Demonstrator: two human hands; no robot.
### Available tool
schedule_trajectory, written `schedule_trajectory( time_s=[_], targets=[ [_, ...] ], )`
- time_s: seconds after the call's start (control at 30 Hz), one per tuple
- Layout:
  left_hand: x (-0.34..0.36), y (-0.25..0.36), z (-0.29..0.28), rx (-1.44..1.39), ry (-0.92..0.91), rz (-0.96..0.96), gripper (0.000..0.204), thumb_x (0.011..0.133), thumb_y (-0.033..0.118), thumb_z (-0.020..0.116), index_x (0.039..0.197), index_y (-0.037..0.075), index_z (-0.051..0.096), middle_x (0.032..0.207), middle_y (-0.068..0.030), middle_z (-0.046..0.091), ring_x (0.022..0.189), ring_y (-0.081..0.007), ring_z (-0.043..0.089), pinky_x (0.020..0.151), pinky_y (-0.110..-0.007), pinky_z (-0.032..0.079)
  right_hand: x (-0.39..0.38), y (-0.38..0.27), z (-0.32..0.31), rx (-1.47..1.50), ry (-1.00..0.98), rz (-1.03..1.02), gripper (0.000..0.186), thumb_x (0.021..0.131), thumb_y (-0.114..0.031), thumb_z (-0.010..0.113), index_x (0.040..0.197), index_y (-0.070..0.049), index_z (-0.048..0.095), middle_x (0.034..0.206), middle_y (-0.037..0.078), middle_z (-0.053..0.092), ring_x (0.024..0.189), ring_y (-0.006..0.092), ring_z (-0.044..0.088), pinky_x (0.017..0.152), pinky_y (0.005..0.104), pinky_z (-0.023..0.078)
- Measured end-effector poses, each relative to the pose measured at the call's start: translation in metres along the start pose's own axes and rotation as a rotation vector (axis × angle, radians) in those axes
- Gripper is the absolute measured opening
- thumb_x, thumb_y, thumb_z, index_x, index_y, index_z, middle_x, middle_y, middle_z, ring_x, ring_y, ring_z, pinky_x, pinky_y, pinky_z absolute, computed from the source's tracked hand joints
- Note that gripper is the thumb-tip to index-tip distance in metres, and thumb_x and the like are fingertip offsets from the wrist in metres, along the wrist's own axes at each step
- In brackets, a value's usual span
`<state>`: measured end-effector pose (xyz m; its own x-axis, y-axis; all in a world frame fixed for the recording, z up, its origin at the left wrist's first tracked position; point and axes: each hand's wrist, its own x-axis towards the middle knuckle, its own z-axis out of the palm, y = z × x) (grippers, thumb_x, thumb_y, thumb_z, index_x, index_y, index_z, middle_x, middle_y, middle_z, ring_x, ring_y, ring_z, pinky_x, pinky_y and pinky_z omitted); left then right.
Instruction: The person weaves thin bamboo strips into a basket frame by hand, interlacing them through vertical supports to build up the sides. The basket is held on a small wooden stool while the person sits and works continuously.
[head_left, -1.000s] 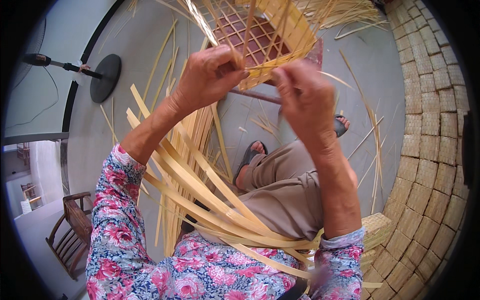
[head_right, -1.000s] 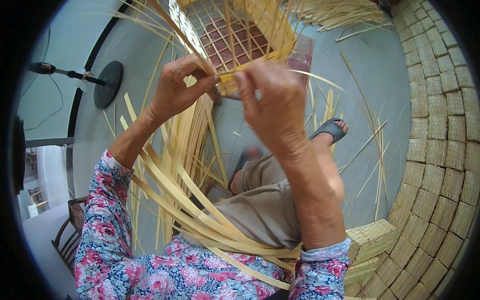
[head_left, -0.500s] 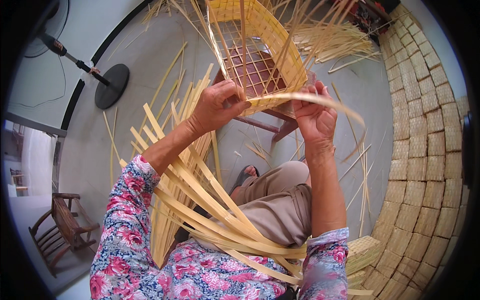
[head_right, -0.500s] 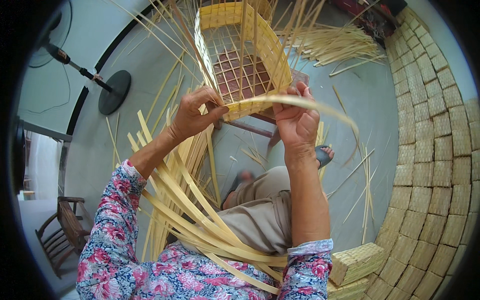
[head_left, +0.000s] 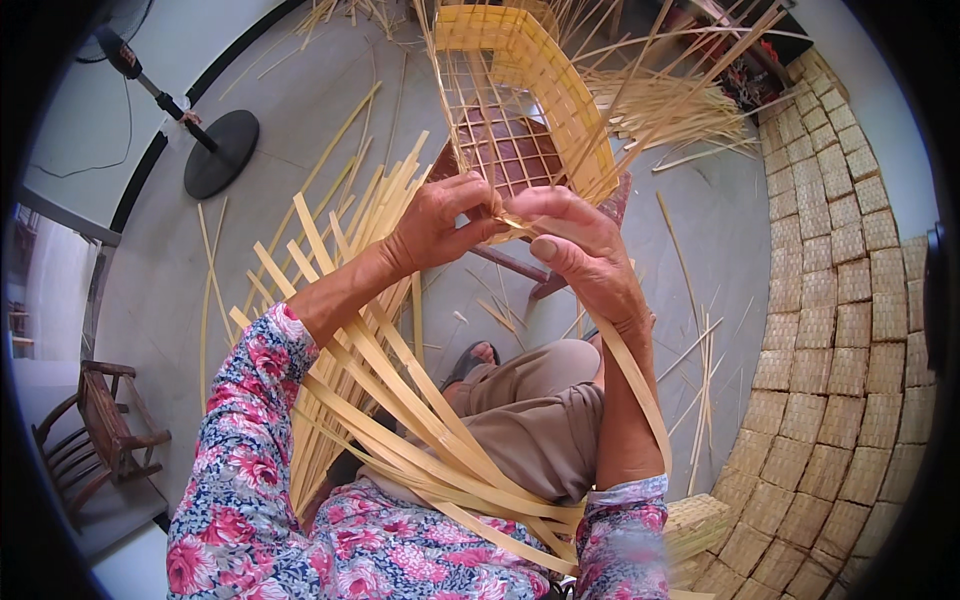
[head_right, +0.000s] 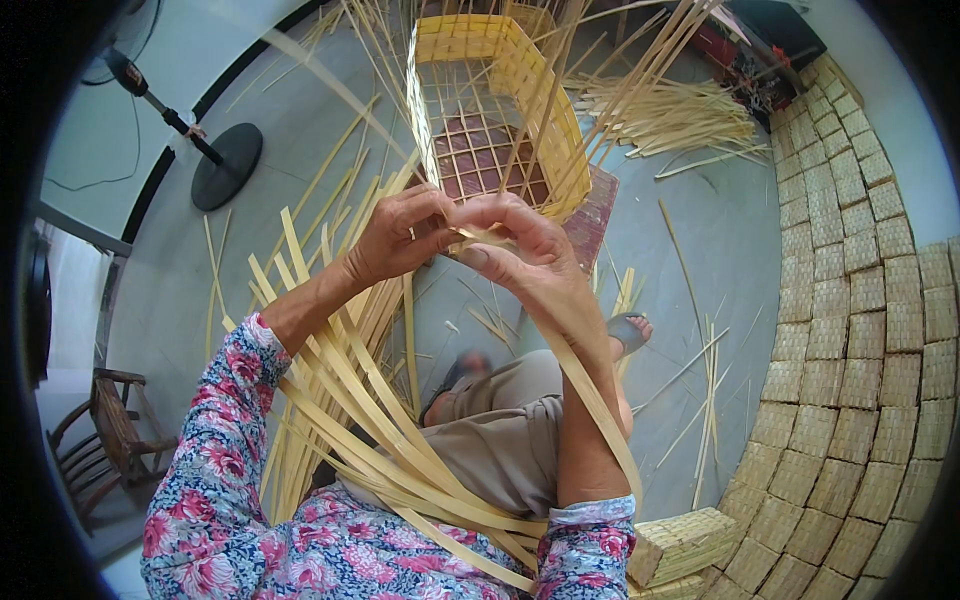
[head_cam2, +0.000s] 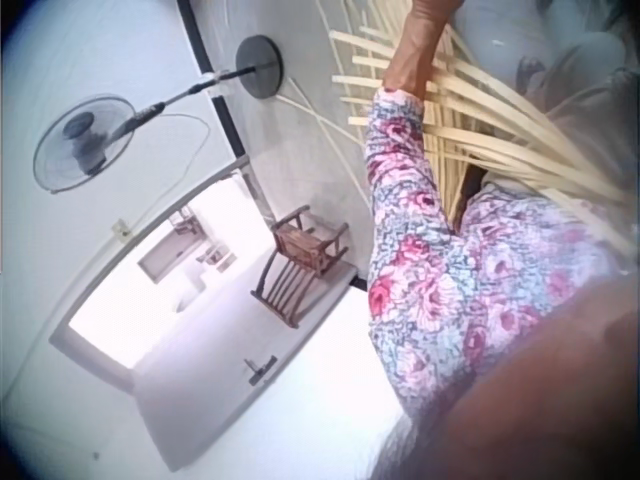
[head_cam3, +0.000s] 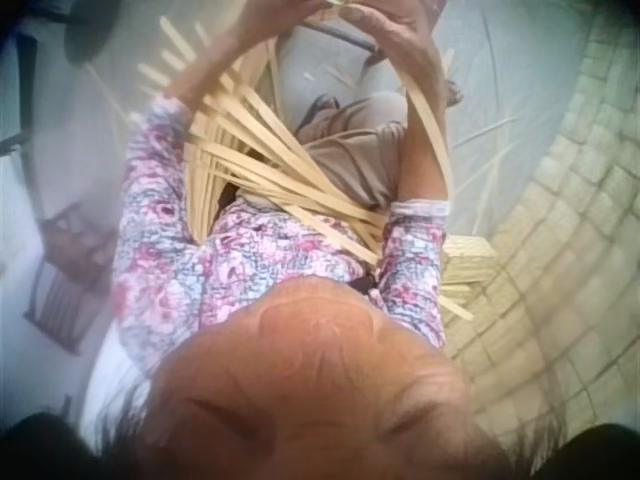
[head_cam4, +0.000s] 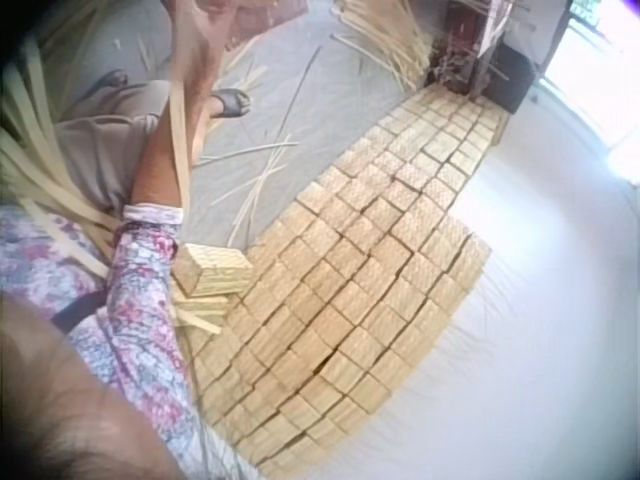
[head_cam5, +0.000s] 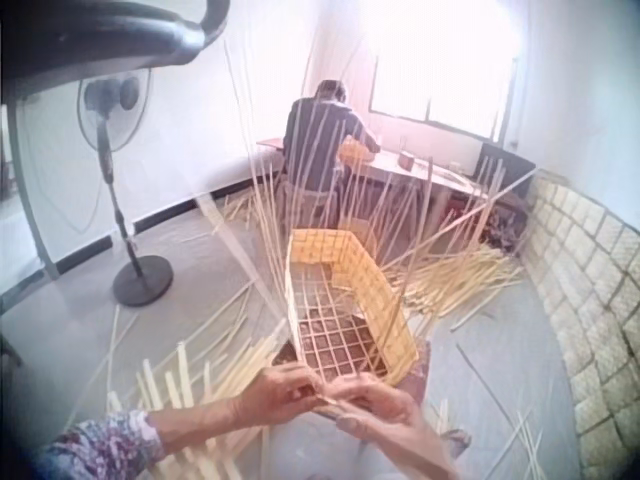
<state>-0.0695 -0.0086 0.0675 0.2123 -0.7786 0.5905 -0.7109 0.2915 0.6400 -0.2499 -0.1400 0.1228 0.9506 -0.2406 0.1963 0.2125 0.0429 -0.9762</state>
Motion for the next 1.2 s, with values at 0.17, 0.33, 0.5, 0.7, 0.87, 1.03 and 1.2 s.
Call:
schedule_trajectory(
  time_s=[0.17, 0.33, 0.5, 0.7, 0.87, 1.03, 1.2],
  targets=[
    [0.0, -0.002, 0.0, -0.007, -0.034, -0.004, 0.013, 0.085, 0.006, 0.077, 0.092, 0.004, 0.065, 0.083, -0.0054, 0.061, 0.069, -0.0152, 0.062, 0.062, -0.028, 0.05, -0.01, 0.022, -0.02, -0.01, 0.263, 0.007, 0.025, 0.098, -0.022, 0.067, 0.115, -0.004, 0.064, 0.116, 0.003, 0.062, 0.096, 0.0086, 0.055, 0.086, 0.0248, 0.049],
    [0.001, 0.005, 0.002, -0.051, -0.004, -0.074, 0.016, 0.08, 0.006, 0.079, 0.086, 0.004, 0.064, 0.077, -0.007, 0.061, 0.07, -0.0219, 0.064, 0.063, -0.032, 0.052, -0.003, 0.004, 0.009, -0.126, 0.579, -0.078, 0.021, 0.1, -0.013, 0.061, 0.119, -0.003, 0.062, 0.109, 0.003, 0.063, 0.088, 0.0078, 0.057, 0.085, 0.0245, 0.052],
    [0.001, 0.007, 0.002, -0.041, -0.003, -0.046, 0.018, 0.08, 0.006, 0.08, 0.085, 0.005, 0.063, 0.078, -0.0067, 0.062, 0.07, -0.0218, 0.064, 0.063, -0.032, 0.052, -0.007, 0.002, -0.001, -0.112, 0.457, -0.083, 0.019, 0.099, -0.013, 0.061, 0.113, 0.0, 0.061, 0.099, 0.001, 0.063, 0.084, 0.0067, 0.056, 0.083, 0.0243, 0.051],
    [-0.002, 0.002, 0.004, -0.013, -0.037, 0.01, 0.016, 0.086, 0.009, 0.078, 0.091, 0.004, 0.064, 0.084, -0.0035, 0.061, 0.068, -0.0106, 0.062, 0.059, -0.025, 0.05, -0.01, 0.008, -0.001, -0.065, 0.612, -0.178, 0.026, 0.102, -0.025, 0.061, 0.089, -0.003, 0.064, 0.084, -0.001, 0.061, 0.078, 0.0071, 0.051, 0.073, 0.0237, 0.042],
    [0.002, 0.009, 0.007, -0.033, 0.002, -0.032, 0.017, 0.082, 0.009, 0.079, 0.085, 0.005, 0.063, 0.076, -0.006, 0.061, 0.071, -0.0222, 0.063, 0.063, -0.032, 0.052, -0.011, 0.012, -0.006, -0.267, 0.618, -0.245, 0.024, 0.103, -0.022, 0.056, 0.09, -0.002, 0.064, 0.083, 0.001, 0.06, 0.078, 0.011, 0.052, 0.073, 0.0274, 0.044],
    [0.0, 0.001, 0.005, -0.033, -0.016, -0.011, 0.017, 0.085, 0.008, 0.079, 0.091, 0.004, 0.063, 0.082, -0.0037, 0.061, 0.068, -0.0134, 0.062, 0.061, -0.026, 0.051, -0.004, -0.001, 0.004, -0.654, 0.669, -0.46, 0.013, 0.096, -0.005, 0.058, 0.104, -0.001, 0.067, 0.083, 0.0, 0.056, 0.078, 0.0111, 0.051, 0.072, 0.0268, 0.044],
    [0.002, 0.004, 0.005, -0.012, -0.024, 0.025, 0.017, 0.086, 0.009, 0.078, 0.089, 0.003, 0.063, 0.082, -0.0038, 0.061, 0.067, -0.0131, 0.062, 0.061, -0.026, 0.05, 0.0, -0.014, -0.005, -0.407, 0.572, -0.444, 0.041, 0.094, -0.003, 0.062, 0.134, -0.004, 0.054, 0.085, 0.0, 0.055, 0.076, 0.007, 0.05, 0.069, 0.0224, 0.042]
  ],
)
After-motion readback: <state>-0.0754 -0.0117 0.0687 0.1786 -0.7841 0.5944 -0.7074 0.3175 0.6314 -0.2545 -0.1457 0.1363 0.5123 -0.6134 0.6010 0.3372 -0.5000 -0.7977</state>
